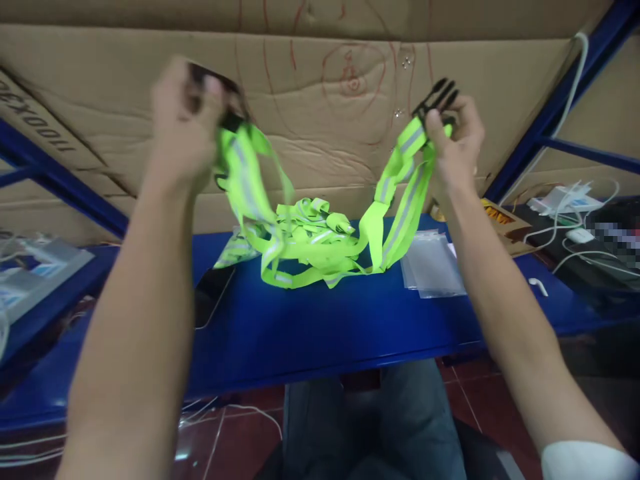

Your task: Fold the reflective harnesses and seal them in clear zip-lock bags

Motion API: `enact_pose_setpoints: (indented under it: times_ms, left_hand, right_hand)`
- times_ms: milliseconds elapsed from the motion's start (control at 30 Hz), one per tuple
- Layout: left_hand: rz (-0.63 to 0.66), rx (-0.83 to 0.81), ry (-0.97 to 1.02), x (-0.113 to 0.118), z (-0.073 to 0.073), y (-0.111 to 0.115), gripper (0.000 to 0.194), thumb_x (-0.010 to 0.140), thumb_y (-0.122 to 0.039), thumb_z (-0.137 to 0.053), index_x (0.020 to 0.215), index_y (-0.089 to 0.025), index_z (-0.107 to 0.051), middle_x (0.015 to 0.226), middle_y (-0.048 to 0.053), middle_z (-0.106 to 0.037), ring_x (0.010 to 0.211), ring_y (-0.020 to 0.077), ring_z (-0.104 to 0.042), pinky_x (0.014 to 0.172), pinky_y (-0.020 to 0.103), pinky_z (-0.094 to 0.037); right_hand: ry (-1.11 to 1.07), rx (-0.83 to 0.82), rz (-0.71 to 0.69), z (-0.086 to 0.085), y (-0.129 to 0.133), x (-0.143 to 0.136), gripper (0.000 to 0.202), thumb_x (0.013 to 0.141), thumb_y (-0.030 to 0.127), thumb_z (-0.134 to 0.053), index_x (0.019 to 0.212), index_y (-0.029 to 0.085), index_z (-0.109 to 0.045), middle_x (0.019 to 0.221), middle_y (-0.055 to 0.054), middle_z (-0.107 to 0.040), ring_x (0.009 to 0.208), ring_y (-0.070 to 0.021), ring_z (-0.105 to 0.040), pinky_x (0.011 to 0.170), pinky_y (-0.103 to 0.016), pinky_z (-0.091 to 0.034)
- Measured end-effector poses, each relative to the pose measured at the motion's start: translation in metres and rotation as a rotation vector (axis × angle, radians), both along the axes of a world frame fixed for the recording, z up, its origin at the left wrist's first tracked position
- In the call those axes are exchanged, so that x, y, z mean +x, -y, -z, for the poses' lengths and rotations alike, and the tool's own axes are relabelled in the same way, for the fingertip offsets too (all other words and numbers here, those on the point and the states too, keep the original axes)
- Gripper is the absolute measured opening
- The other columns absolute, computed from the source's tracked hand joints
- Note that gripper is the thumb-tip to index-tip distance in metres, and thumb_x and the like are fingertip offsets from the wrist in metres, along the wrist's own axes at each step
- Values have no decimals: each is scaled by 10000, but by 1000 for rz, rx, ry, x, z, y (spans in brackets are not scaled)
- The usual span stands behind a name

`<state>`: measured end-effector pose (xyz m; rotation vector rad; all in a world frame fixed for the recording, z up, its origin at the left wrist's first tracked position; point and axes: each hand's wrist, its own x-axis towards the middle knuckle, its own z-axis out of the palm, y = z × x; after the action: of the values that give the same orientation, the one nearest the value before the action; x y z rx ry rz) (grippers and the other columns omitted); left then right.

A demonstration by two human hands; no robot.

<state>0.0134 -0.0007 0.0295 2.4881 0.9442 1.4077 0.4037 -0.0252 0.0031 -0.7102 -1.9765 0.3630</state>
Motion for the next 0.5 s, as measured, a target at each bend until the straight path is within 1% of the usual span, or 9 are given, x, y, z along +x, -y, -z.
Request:
enact_pose_setpoints:
  times_ms: [33,67,100,133,200,233,300,400,500]
  left_hand:
    - [-59,-55,55,19,3,0,610,956,-814,-616,1026,-211,-551,865,-106,-682,903,98,-569,816,331,-487]
    - [-66,-146,39,36,8,2,634,876,-808,-728,964,-194,-596,823,-82,-688,802,97,-557,753,329,-477]
    - [-21,-257,7,52,13,5,621,845,-783,-773,935,-183,-636,807,-51,-705,760,110,-559,728,339,-482]
    - [37,-343,-56,65,19,10,587,814,-721,-830,949,-169,-682,856,-14,-744,777,134,-596,739,353,-504]
    - [89,-328,-63,81,31,20,466,764,-548,-909,967,-164,-740,963,40,-788,876,187,-670,824,378,-544]
    - [85,-293,-43,85,36,26,407,750,-479,-921,964,-174,-757,1003,54,-798,919,210,-694,866,392,-556]
    - [52,-233,2,86,44,35,310,769,-417,-907,962,-206,-785,1051,63,-811,979,245,-727,937,419,-571]
    - [18,-214,-3,84,49,44,229,821,-412,-870,974,-248,-824,1084,65,-828,1033,294,-759,1000,459,-581]
    - [-16,-198,-44,88,50,46,178,823,-412,-864,954,-292,-846,1071,46,-841,1058,326,-766,1025,469,-585]
  right_hand:
    - [-11,8,-5,1,-7,-8,558,862,770,-753,1038,242,-710,952,-58,-730,1123,-260,-592,955,-425,-518]
    - [-26,18,-13,1,-14,-14,576,844,785,-758,1033,243,-710,978,-58,-735,1115,-259,-595,969,-427,-517]
    - [-34,25,-30,2,-21,-19,585,826,791,-766,1028,245,-712,1010,-58,-740,1106,-261,-604,981,-428,-518]
    - [-22,23,-54,4,-25,-23,581,810,784,-783,1031,251,-715,1048,-56,-744,1102,-266,-616,986,-428,-521]
    - [49,6,-113,8,-27,-26,545,793,727,-825,1070,269,-721,1134,-50,-750,1104,-277,-641,977,-418,-535]
    - [102,-8,-137,10,-26,-26,522,794,684,-843,1102,280,-724,1172,-45,-751,1107,-281,-652,966,-411,-542]
    - [198,-21,-168,15,-21,-24,472,816,605,-850,1144,286,-732,1207,-42,-760,1097,-281,-673,946,-399,-553]
    - [273,-8,-206,19,-16,-21,372,884,530,-798,1127,250,-770,1168,-62,-795,1084,-285,-703,958,-409,-557]
    - [269,15,-206,19,-17,-19,326,930,478,-748,1118,216,-796,1143,-82,-815,1092,-292,-722,990,-428,-550]
